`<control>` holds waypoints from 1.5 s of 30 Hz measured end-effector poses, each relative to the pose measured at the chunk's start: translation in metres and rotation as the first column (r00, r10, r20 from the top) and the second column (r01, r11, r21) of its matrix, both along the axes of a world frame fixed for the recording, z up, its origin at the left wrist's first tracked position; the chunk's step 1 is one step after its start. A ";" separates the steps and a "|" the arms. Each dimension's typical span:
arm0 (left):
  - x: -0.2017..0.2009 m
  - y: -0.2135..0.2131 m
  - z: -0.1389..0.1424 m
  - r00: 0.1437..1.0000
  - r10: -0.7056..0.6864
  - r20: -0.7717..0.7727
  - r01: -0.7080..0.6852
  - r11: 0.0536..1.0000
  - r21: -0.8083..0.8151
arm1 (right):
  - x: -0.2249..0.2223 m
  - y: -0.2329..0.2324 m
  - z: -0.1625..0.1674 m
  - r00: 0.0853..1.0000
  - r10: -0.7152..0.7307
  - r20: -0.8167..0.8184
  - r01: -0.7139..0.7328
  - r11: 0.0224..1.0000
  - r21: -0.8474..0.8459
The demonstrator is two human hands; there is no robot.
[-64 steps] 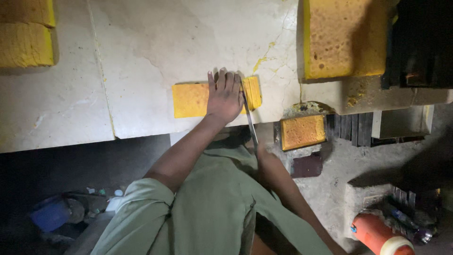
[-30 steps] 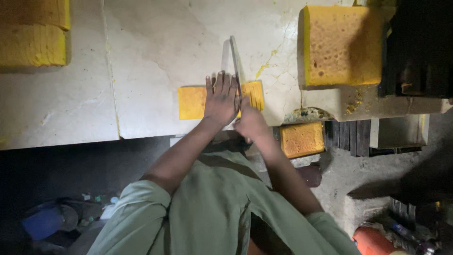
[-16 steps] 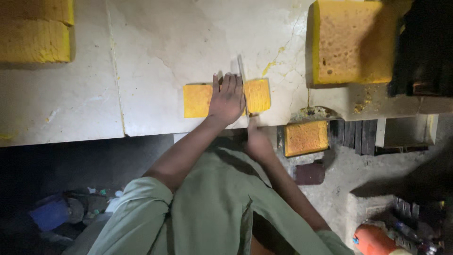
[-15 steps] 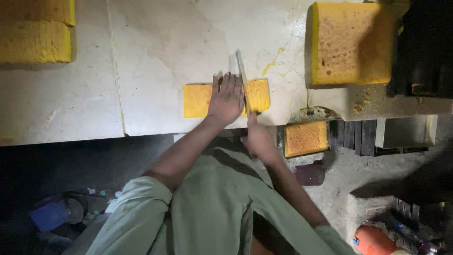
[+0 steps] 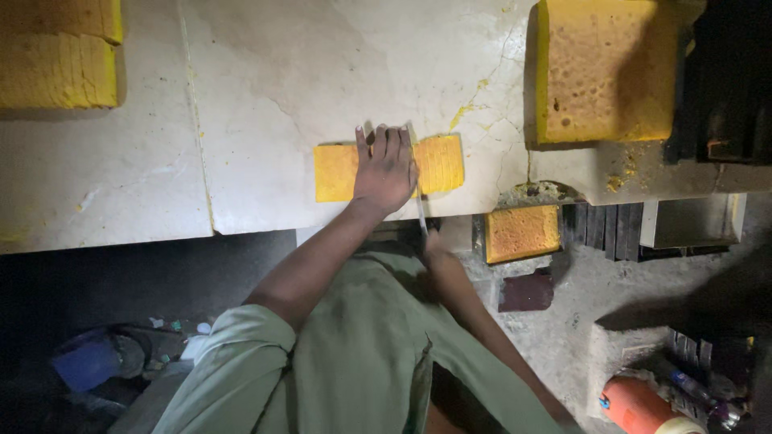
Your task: The person slices rectangular yellow sponge cake blocks into thin, even slices with a long knife on a tiled table, setting sliced pieces aside. They then handle a baking tray with a baked cake sheet, place a newspaper sheet on the table, and cut the large cake sheet into smaller rectangular pieces.
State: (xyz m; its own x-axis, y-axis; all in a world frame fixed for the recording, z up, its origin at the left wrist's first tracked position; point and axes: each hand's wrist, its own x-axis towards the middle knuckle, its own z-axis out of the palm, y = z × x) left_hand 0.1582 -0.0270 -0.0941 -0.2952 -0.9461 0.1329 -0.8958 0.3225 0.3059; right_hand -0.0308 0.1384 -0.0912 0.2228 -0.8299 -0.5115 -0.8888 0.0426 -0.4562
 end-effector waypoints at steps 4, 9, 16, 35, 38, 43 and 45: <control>0.003 0.001 -0.005 1.000 0.012 0.003 -0.012 0.999 -0.051 | 0.031 -0.079 0.012 1.000 -0.007 -0.002 0.007 0.993 -0.118; 0.010 0.004 0.001 0.998 0.043 -0.054 -0.050 0.991 -0.122 | 0.057 -0.130 0.069 0.998 -0.036 0.052 0.041 0.993 -0.114; 0.013 0.004 0.005 0.999 0.038 0.015 -0.037 0.999 -0.039 | 0.013 -0.024 0.024 0.998 0.054 -0.026 -0.050 0.990 0.134; 0.027 0.007 0.007 0.998 0.050 -0.022 -0.052 0.997 -0.065 | 0.035 -0.024 0.067 0.988 0.095 0.122 -0.095 0.995 -0.010; 0.026 0.005 0.006 0.998 0.049 -0.028 -0.051 0.997 -0.063 | 0.025 -0.001 0.036 0.998 0.046 0.043 -0.049 0.996 0.078; 0.028 0.006 0.002 0.998 0.036 -0.045 -0.037 0.999 -0.028 | 0.050 -0.063 0.011 0.998 -0.006 0.056 0.013 0.992 -0.126; 0.032 0.006 0.003 0.998 0.032 -0.047 -0.035 0.997 -0.071 | 0.060 -0.099 0.028 0.998 -0.061 0.008 0.061 0.998 0.018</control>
